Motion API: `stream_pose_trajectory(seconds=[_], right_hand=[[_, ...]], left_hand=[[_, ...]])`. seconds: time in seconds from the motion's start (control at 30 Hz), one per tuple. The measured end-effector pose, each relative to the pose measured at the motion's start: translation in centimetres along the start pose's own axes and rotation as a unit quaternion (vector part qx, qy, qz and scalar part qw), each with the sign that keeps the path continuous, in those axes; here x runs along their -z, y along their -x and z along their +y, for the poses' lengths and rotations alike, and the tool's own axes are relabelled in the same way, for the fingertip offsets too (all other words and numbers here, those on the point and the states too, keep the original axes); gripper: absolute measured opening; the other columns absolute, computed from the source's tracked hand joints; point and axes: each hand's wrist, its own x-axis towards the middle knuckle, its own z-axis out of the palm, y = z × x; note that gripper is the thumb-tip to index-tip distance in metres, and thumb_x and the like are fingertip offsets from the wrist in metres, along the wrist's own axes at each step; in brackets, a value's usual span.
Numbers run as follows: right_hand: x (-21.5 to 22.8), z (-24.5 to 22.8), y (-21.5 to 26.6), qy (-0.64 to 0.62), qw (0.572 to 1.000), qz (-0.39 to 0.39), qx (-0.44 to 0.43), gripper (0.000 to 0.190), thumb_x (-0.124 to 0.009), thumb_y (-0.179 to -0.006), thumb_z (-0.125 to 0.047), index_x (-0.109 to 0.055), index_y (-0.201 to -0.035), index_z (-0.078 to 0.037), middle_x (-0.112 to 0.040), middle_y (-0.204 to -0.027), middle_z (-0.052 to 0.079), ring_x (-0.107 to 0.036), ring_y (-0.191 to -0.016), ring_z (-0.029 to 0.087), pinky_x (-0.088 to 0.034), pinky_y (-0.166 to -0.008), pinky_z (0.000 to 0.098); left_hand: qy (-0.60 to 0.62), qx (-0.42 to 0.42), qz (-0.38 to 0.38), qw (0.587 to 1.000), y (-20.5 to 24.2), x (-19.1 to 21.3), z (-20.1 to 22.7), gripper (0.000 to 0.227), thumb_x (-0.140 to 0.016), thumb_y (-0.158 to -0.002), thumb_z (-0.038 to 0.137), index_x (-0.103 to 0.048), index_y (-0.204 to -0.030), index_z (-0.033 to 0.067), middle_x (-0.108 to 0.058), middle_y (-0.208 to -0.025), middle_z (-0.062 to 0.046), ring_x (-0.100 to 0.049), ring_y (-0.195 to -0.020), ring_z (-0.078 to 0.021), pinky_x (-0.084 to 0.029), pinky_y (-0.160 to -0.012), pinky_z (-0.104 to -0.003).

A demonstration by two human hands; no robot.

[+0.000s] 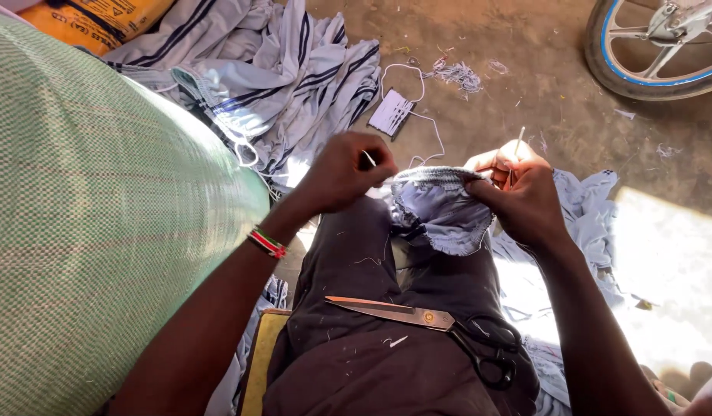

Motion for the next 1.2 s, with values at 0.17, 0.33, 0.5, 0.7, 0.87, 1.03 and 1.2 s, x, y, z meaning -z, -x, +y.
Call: stream_pose_trajectory(seconds=[0.17,0.33,0.5,0.7,0.87,1.03,1.2], right_hand=[[-1.3,0.9,-0.5,-0.021,0.999,-0.014,0.046,0.031,-0.074,-0.08,0.015,-0.048,-0.082,-0.001,-0.072,-0.097,0.021,-0.066,-0.087,0.014,-0.057,-0.072,0.0258],[-0.4,1.2,0.0,-0.041,0.998,-0.011,0.036,0.042,-0.074,-0.08,0.015,-0.039,-0.085,-0.008,-0.071,-0.098,0.022,-0.066,-0.087,0.016,-0.055,-0.074,0.0247],[-1.4,0.4,0.4,-0.028,0.999,-0.003,0.038,0.038,-0.072,-0.079,0.015,-0.041,-0.083,-0.006,-0.071,-0.093,0.023,-0.063,-0.087,0.015,-0.053,-0.069,0.0216],[0.7,1.3,0.8,0.006,1.0,0.006,0.03,0.015,-0.073,-0.082,0.014,-0.063,-0.092,0.008,-0.07,-0.087,0.02,-0.062,-0.085,0.011,-0.054,-0.064,0.0205],[-0.9,1.2,1.1,-0.037,0.998,0.016,0.041,0.047,-0.072,-0.078,0.016,-0.035,-0.084,-0.012,-0.071,-0.095,0.018,-0.062,-0.086,0.009,-0.047,-0.067,0.015],[-1.1,1.6,1.3,-0.057,0.998,0.009,0.037,0.053,-0.073,-0.079,0.016,-0.031,-0.089,-0.014,-0.072,-0.096,0.018,-0.06,-0.084,0.009,-0.045,-0.067,0.0143],[-3.3,0.2,1.9,-0.042,0.997,-0.012,0.058,0.051,-0.074,-0.078,0.014,-0.032,-0.087,-0.014,-0.072,-0.095,0.018,-0.064,-0.085,0.011,-0.044,-0.061,0.0147]], left_hand=[[-0.107,-0.051,0.033,0.992,1.1,-3.9,-1.8,0.018,-0.077,-0.082,0.015,-0.07,-0.098,0.0119,-0.07,-0.08,-0.011,-0.074,-0.075,-0.0305,-0.059,-0.067,-0.045],[-0.098,-0.064,0.082,0.99,1.4,-5.9,-2.2,0.017,-0.075,-0.08,0.019,-0.069,-0.095,0.0133,-0.071,-0.075,-0.005,-0.073,-0.076,-0.0264,-0.059,-0.069,-0.043],[-0.067,-0.065,0.083,0.992,1.1,-7.1,-3.8,0.019,-0.076,-0.08,0.018,-0.069,-0.098,0.0147,-0.069,-0.068,-0.003,-0.067,-0.069,-0.0274,-0.053,-0.069,-0.04],[-0.095,0.036,0.003,0.995,0.9,-3.4,-1.1,0.007,-0.075,-0.075,0.019,-0.074,-0.081,0.0151,-0.066,-0.057,-0.002,-0.066,-0.059,-0.0229,-0.054,-0.062,-0.039],[-0.077,0.021,0.024,0.997,1.8,-5.0,-1.0,0.017,-0.075,-0.08,0.022,-0.07,-0.092,0.0117,-0.067,-0.057,-0.007,-0.069,-0.058,-0.0305,-0.054,-0.06,-0.043],[-0.296,-0.137,0.098,0.94,1.7,-7.0,-2.5,0.014,-0.07,-0.083,0.021,-0.061,-0.085,0.0108,-0.065,-0.059,-0.01,-0.071,-0.06,-0.0334,-0.055,-0.058,-0.042],[-0.473,-0.273,0.138,0.826,0.4,-7.5,-3.1,0.025,-0.065,-0.076,0.029,-0.066,-0.094,0.0127,-0.063,-0.086,-0.009,-0.066,-0.084,-0.0303,-0.053,-0.071,-0.042]])
